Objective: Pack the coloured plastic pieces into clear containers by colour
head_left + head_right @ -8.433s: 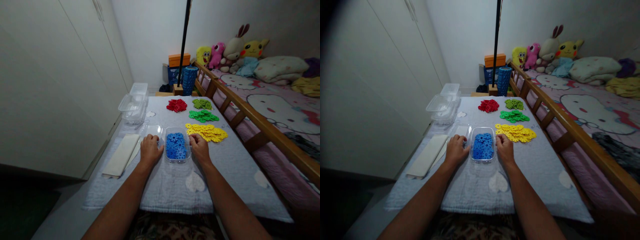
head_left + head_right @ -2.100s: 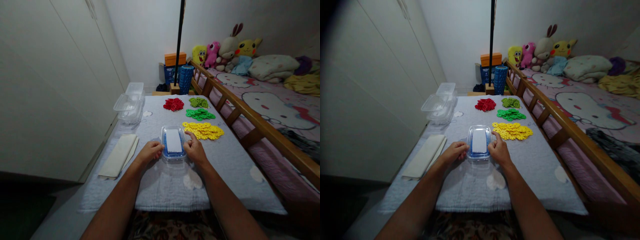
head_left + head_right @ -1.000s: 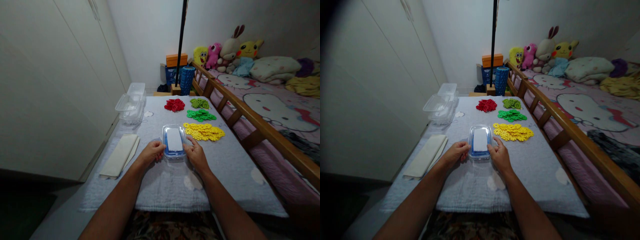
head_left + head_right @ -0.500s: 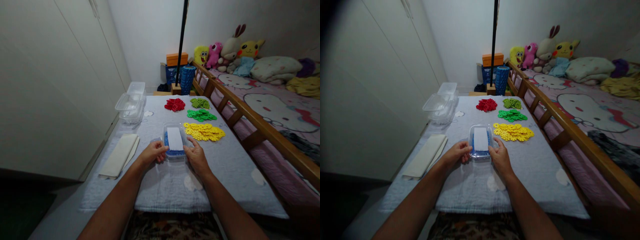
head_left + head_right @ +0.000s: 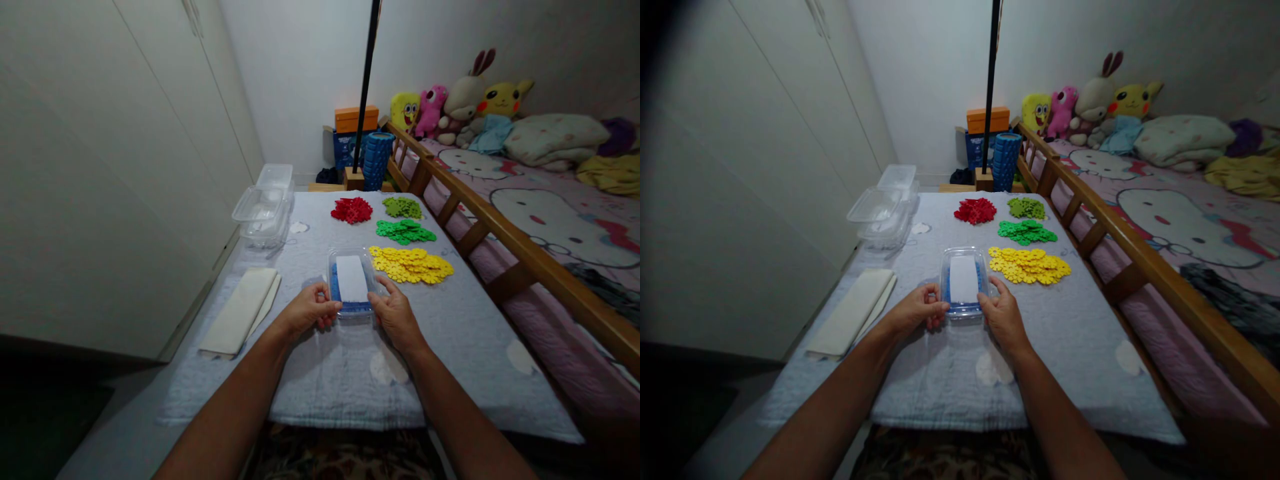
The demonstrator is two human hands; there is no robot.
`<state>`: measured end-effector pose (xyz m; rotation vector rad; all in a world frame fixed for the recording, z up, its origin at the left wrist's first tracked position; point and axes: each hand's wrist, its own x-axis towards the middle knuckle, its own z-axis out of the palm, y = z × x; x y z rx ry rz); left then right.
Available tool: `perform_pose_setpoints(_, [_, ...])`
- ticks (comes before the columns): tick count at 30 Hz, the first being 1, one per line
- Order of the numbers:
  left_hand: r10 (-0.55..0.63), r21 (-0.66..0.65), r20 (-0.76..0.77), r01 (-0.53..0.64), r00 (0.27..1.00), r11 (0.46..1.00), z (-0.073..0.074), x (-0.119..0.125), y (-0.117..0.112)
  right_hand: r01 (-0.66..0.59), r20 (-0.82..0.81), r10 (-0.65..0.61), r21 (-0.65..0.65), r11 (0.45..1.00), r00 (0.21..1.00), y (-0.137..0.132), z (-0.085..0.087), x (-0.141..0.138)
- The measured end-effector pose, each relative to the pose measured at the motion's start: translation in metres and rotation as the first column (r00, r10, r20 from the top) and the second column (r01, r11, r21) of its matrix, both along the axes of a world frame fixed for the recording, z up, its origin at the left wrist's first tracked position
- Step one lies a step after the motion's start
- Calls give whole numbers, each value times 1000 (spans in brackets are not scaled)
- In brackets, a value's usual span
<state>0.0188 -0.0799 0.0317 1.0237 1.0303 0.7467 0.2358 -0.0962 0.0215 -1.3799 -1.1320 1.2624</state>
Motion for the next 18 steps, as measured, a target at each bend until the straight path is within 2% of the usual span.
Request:
perform_pose_setpoints(11, [-2,8,-11,2,1000,1000,-1,1,-2,-14,15,14,4,1000,1000,-3,11,-3])
perform_pose_setpoints(18, [25,12,-24,-25,999,1000,1,3,-3,-15,4,15,0,1000,1000,-3,10,-3])
